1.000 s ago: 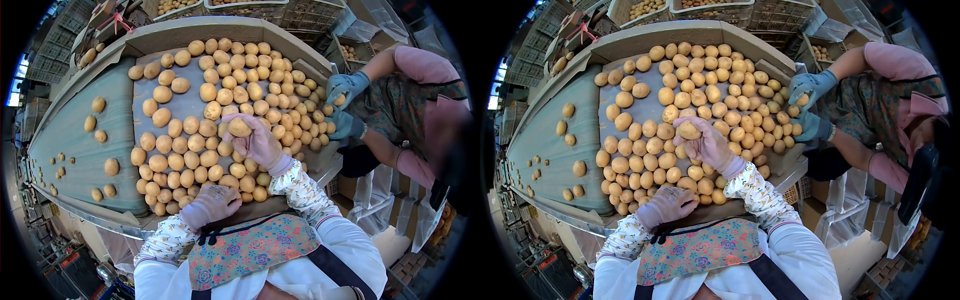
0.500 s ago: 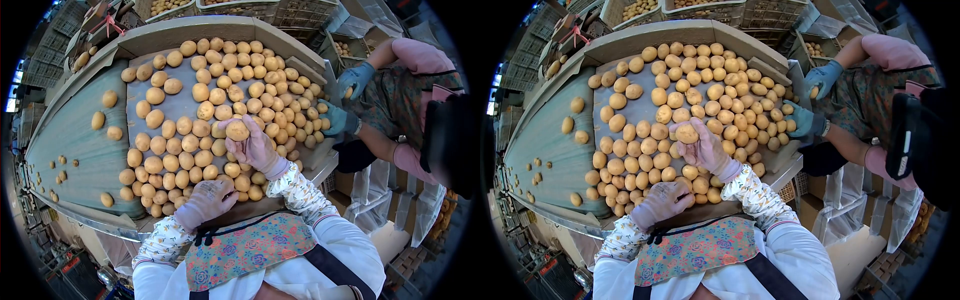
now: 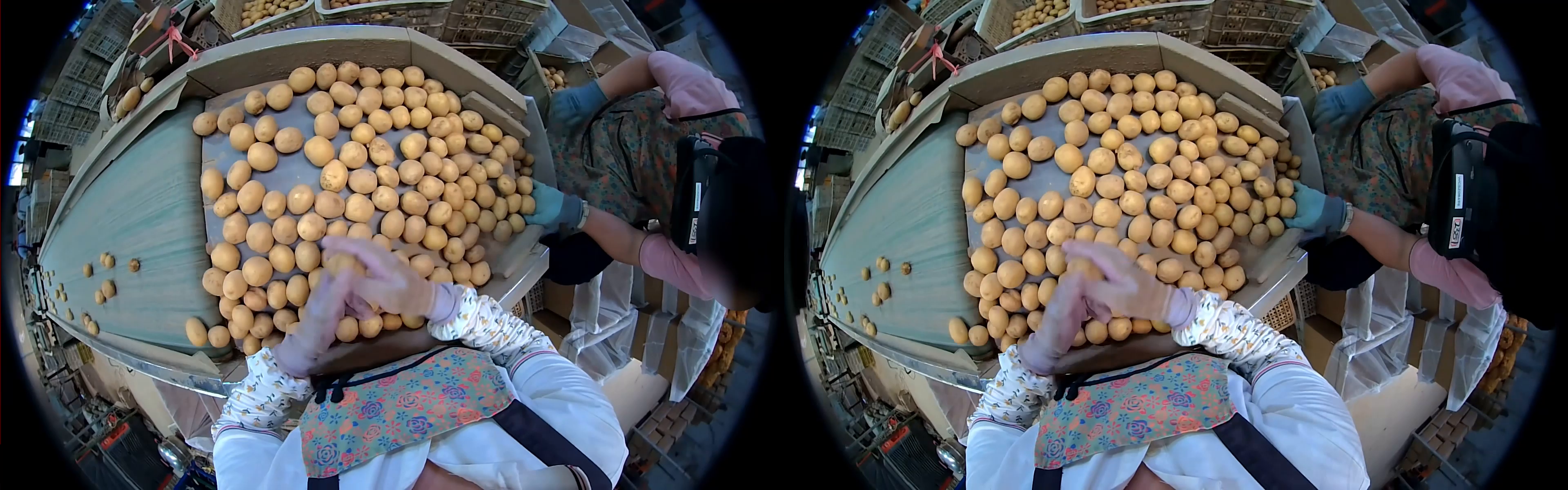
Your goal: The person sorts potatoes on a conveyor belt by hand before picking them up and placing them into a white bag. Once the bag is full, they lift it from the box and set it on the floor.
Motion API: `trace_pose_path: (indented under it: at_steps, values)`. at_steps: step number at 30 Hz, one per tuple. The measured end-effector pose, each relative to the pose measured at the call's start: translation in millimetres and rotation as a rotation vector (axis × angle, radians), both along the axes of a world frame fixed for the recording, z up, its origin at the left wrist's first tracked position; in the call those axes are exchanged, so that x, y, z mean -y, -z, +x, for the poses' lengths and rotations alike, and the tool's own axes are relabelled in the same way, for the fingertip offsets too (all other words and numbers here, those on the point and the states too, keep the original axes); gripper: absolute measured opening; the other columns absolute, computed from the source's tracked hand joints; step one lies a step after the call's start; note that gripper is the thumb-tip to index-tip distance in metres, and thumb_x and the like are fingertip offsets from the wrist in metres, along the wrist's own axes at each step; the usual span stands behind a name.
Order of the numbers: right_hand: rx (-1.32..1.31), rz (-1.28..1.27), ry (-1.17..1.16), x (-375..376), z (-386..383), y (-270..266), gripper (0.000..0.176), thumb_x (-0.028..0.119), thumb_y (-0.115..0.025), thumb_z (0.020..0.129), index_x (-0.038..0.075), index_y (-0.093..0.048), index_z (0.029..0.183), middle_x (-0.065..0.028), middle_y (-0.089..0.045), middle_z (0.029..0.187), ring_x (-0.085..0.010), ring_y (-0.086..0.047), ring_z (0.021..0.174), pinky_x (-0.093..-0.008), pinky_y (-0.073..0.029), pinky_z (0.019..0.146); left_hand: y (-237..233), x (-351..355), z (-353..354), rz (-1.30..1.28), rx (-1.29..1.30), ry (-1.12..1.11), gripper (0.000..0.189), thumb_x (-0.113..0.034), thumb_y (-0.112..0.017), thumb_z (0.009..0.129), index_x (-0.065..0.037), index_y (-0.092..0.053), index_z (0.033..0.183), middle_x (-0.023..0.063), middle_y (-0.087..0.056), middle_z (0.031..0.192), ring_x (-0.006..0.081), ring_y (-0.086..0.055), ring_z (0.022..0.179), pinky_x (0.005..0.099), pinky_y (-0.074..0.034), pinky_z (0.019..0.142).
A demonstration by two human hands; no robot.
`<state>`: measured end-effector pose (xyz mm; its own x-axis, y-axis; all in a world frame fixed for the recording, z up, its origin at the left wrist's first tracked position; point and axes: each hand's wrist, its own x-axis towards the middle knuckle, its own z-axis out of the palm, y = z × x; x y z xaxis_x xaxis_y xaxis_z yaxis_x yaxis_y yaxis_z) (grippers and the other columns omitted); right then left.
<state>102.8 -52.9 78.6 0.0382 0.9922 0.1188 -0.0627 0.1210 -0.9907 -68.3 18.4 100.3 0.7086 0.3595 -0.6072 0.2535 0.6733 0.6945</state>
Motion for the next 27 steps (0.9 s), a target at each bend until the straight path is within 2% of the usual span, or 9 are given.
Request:
trace_pose_path:
  at_steps: [5, 7, 8, 11, 14, 17, 19, 23, 27]
  values:
    - [0.408, 0.184, 0.117, -3.8, 8.9, 14.8, 0.062, 0.024, -0.069, 0.090, -0.003, -0.047, 0.142, -0.0235, -0.049, 0.145, -0.0412, -0.045, 0.136, -0.0474, -0.036, 0.113, -12.9, -6.2, 1.5, 0.128, -0.027, -0.127, 0.045, -0.040, -0.036, 0.109, -0.003, -0.053, 0.129, 0.0056, -0.062, 0.111, 0.0092, -0.057, 0.080, 0.0255, -0.051, 0.077]
    - [0.881, 0.101, 0.177, -6.3, 27.1, 29.5, 0.076, 0.048, -0.066, 0.090, 0.002, -0.045, 0.146, -0.0219, -0.047, 0.148, -0.0380, -0.040, 0.141, -0.0540, -0.025, 0.117, -23.0, -9.0, 5.6, 0.229, -0.063, -0.061, 0.046, -0.044, -0.037, 0.109, -0.005, -0.052, 0.128, 0.0050, -0.062, 0.109, 0.0102, -0.057, 0.081, 0.0249, -0.049, 0.076]
    - [0.985, 0.111, 0.158, -6.9, 34.1, 44.2, 0.075, 0.048, -0.066, 0.090, 0.004, -0.045, 0.147, -0.0206, -0.047, 0.149, -0.0378, -0.040, 0.141, -0.0535, -0.025, 0.117, -19.8, -9.1, 7.9, -0.150, 0.071, -0.290, 0.047, -0.043, -0.036, 0.110, -0.003, -0.053, 0.128, 0.0055, -0.063, 0.111, 0.0110, -0.057, 0.080, 0.0268, -0.048, 0.079]
    - [1.293, 0.103, 0.133, -22.2, 66.4, 51.2, 0.070, 0.046, -0.065, 0.090, 0.011, -0.046, 0.148, -0.0183, -0.044, 0.152, -0.0374, -0.041, 0.140, -0.0520, -0.026, 0.117, -8.2, -13.4, 0.6, -0.208, 0.112, -0.339, 0.050, -0.047, -0.034, 0.109, -0.007, -0.053, 0.132, 0.0084, -0.065, 0.123, 0.0097, -0.058, 0.083, 0.0284, -0.050, 0.084]
    - [1.103, -0.061, 0.373, -26.6, 52.2, 49.3, 0.074, 0.047, -0.066, 0.088, 0.011, -0.045, 0.148, -0.0186, -0.041, 0.154, -0.0369, -0.036, 0.144, -0.0585, -0.021, 0.118, 2.4, -13.5, -1.5, -0.131, 0.196, -0.402, 0.050, -0.046, -0.032, 0.109, -0.006, -0.052, 0.133, 0.0100, -0.065, 0.124, 0.0149, -0.057, 0.083, 0.0297, -0.049, 0.083]
    - [1.134, 0.084, -0.020, -19.0, 28.6, 37.7, 0.071, 0.044, -0.068, 0.087, 0.019, -0.046, 0.149, -0.0157, -0.039, 0.156, -0.0329, -0.032, 0.148, -0.0577, -0.019, 0.119, -12.4, -14.9, 2.4, -0.137, 0.110, -0.482, 0.051, -0.046, -0.033, 0.109, -0.005, -0.053, 0.132, 0.0131, -0.063, 0.128, 0.0165, -0.057, 0.087, 0.0343, -0.049, 0.088]
    - [1.302, 0.154, 0.120, -32.7, 53.1, 47.9, 0.067, 0.039, -0.069, 0.087, 0.019, -0.049, 0.147, -0.0160, -0.042, 0.154, -0.0332, -0.035, 0.145, -0.0573, -0.022, 0.118, -5.3, -19.9, -3.4, -0.204, 0.244, -0.473, 0.052, -0.047, -0.035, 0.108, -0.004, -0.052, 0.133, 0.0134, -0.062, 0.130, 0.0163, -0.060, 0.091, 0.0343, -0.050, 0.090]
    - [0.975, 0.296, 0.469, -41.3, 40.5, 26.0, 0.062, 0.027, -0.071, 0.083, -0.002, -0.052, 0.135, -0.0220, -0.058, 0.131, -0.0378, -0.055, 0.121, -0.0503, -0.039, 0.106, -9.7, -24.1, -3.3, -0.245, 0.231, -0.489, 0.044, -0.037, -0.040, 0.109, -0.002, -0.049, 0.134, 0.0134, -0.062, 0.125, 0.0186, -0.063, 0.103, 0.0353, -0.051, 0.096]
    - [0.612, 0.212, 0.166, -4.1, -12.6, 8.3, 0.056, 0.019, -0.069, 0.088, -0.001, -0.051, 0.137, -0.0228, -0.059, 0.130, -0.0416, -0.057, 0.120, -0.0468, -0.044, 0.104, 31.2, -6.0, -8.1, 0.702, 0.233, 0.187, 0.035, -0.007, -0.050, 0.102, 0.000, -0.047, 0.136, 0.0098, -0.060, 0.121, 0.0164, -0.062, 0.105, 0.0315, -0.049, 0.092]
